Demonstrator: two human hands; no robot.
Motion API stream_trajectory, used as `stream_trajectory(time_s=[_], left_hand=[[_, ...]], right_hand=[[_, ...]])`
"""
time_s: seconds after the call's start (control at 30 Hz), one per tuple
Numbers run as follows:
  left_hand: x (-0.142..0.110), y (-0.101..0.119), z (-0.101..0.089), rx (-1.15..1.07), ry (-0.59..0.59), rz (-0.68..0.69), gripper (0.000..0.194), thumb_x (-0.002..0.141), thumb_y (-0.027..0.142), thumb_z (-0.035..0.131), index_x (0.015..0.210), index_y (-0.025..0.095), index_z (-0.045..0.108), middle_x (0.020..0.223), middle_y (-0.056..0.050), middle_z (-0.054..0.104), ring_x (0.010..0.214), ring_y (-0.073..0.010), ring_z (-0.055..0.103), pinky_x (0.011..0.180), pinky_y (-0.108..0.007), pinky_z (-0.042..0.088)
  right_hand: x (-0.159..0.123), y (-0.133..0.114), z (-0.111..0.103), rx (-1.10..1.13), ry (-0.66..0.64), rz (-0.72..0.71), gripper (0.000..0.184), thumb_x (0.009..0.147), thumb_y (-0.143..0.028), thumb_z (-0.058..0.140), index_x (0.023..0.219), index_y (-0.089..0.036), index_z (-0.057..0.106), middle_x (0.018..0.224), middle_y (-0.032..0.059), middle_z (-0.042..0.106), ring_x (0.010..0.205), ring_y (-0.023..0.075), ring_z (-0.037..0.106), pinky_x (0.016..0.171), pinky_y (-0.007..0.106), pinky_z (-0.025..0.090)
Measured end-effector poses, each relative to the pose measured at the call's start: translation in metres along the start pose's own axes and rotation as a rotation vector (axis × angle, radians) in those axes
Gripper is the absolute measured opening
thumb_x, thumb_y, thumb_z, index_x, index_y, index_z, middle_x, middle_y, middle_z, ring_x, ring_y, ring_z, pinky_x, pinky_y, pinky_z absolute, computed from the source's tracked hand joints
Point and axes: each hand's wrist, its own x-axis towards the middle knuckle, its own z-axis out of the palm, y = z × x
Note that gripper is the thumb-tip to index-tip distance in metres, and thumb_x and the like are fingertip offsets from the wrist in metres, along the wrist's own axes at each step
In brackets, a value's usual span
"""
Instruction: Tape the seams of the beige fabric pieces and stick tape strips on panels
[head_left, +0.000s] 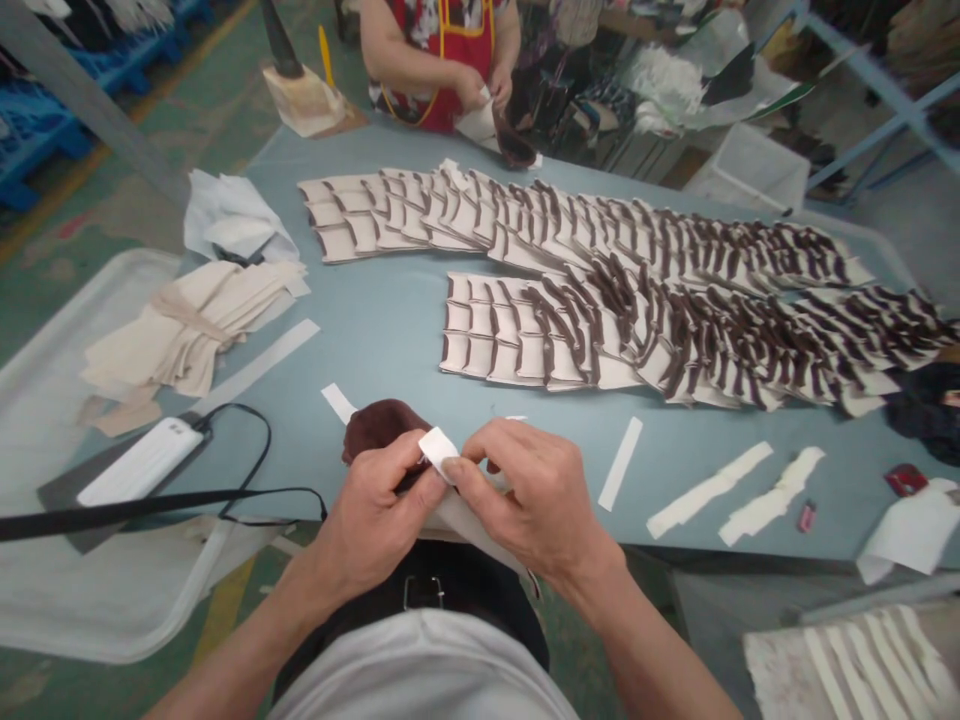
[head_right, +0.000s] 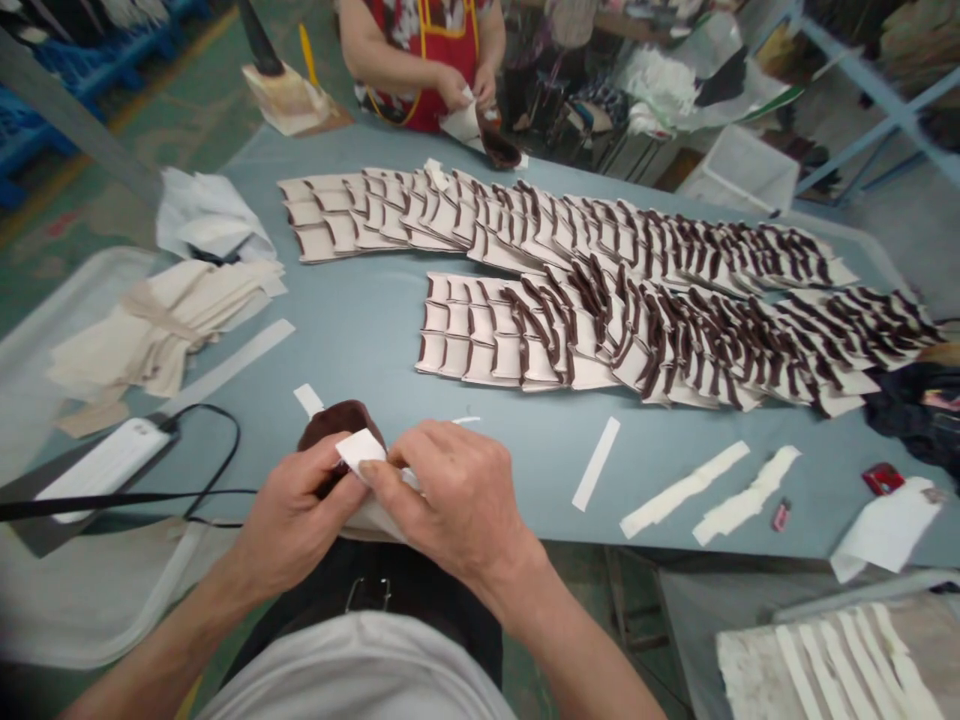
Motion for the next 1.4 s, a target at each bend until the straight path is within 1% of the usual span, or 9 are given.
stream_trajectory(time_s=[0.13,0.23,0.4,0.5,0.6,0.67,0.83,1.13,1.4], left_hand=[[0.000,-0.003,0.002,0.010,0.014,0.057,0.019,0.097,0.025,0.060,0.080,0.019,0.064,0.065,0.006,0.060,0.056,-0.0109,0.052,0.054,-0.021,0.039],[0.002,-0.001,0.003,0.001,0.019,0.069,0.018,0.097,0.025,0.061,0.081,0.019,0.068,0.067,0.005,0.063,0.057,-0.0110,0.055,0.056,-0.021,0.041],[0.007,0.005,0.006,-0.049,0.016,-0.018,0.021,0.096,0.026,0.063,0.078,0.019,0.068,0.066,0.005,0.065,0.057,-0.0103,0.053,0.055,-0.020,0.040],[0.009,0.007,0.004,-0.119,-0.009,-0.129,0.026,0.098,0.034,0.063,0.078,0.019,0.069,0.067,0.003,0.067,0.058,-0.0116,0.055,0.055,-0.021,0.042],[0.010,0.007,0.001,-0.147,-0.018,-0.194,0.031,0.099,0.039,0.061,0.076,0.018,0.069,0.067,0.002,0.066,0.059,-0.0126,0.055,0.056,-0.022,0.042],[0.010,0.006,-0.001,-0.156,-0.017,-0.204,0.034,0.099,0.041,0.060,0.076,0.018,0.070,0.066,0.002,0.064,0.058,-0.0122,0.053,0.054,-0.022,0.041],[0.011,0.002,-0.001,-0.209,-0.029,-0.217,0.034,0.100,0.040,0.058,0.078,0.018,0.071,0.065,0.003,0.062,0.055,-0.0113,0.048,0.051,-0.022,0.038],[0.017,0.003,0.002,-0.250,0.011,-0.223,0.032,0.097,0.038,0.060,0.074,0.017,0.067,0.063,0.004,0.059,0.055,-0.0106,0.048,0.051,-0.021,0.038],[0.019,0.000,0.000,-0.245,0.041,-0.244,0.032,0.095,0.037,0.060,0.071,0.017,0.068,0.060,0.004,0.056,0.053,-0.0098,0.045,0.048,-0.021,0.035]], right_hand=[[-0.001,-0.002,0.000,0.109,0.009,0.153,0.016,0.097,-0.033,0.071,0.087,-0.023,0.064,0.081,0.0019,0.072,0.073,0.0179,0.065,0.071,0.031,0.046],[-0.001,-0.005,0.001,0.250,-0.038,0.226,0.006,0.097,-0.027,0.067,0.093,-0.023,0.066,0.088,0.0018,0.075,0.083,0.0188,0.069,0.079,0.032,0.050],[0.001,-0.005,0.003,0.460,0.057,0.258,0.011,0.097,-0.020,0.064,0.087,-0.022,0.067,0.089,0.0024,0.076,0.086,0.0173,0.070,0.084,0.032,0.053],[0.002,0.003,-0.007,0.598,0.161,0.412,0.018,0.099,-0.032,0.067,0.084,-0.022,0.068,0.077,-0.0002,0.071,0.070,0.0142,0.065,0.069,0.027,0.053],[0.001,0.010,-0.026,0.715,0.199,0.605,0.033,0.095,-0.050,0.072,0.080,-0.021,0.066,0.059,-0.0052,0.057,0.048,0.0097,0.047,0.045,0.022,0.038],[-0.001,0.009,-0.036,0.708,0.108,0.647,0.034,0.092,-0.050,0.076,0.076,-0.021,0.067,0.056,-0.0053,0.053,0.046,0.0086,0.041,0.042,0.021,0.031],[-0.007,-0.007,-0.034,0.625,-0.090,0.673,0.021,0.091,-0.035,0.071,0.077,-0.019,0.074,0.058,-0.0039,0.056,0.051,0.0091,0.046,0.047,0.022,0.034],[0.003,-0.012,-0.014,0.499,-0.056,0.684,0.018,0.089,-0.035,0.071,0.076,-0.022,0.069,0.052,-0.0083,0.047,0.047,0.0086,0.041,0.048,0.024,0.031],[0.007,-0.005,-0.003,0.472,-0.114,0.733,0.020,0.089,-0.037,0.069,0.076,-0.022,0.065,0.050,-0.0095,0.044,0.046,0.0086,0.039,0.048,0.024,0.027]])
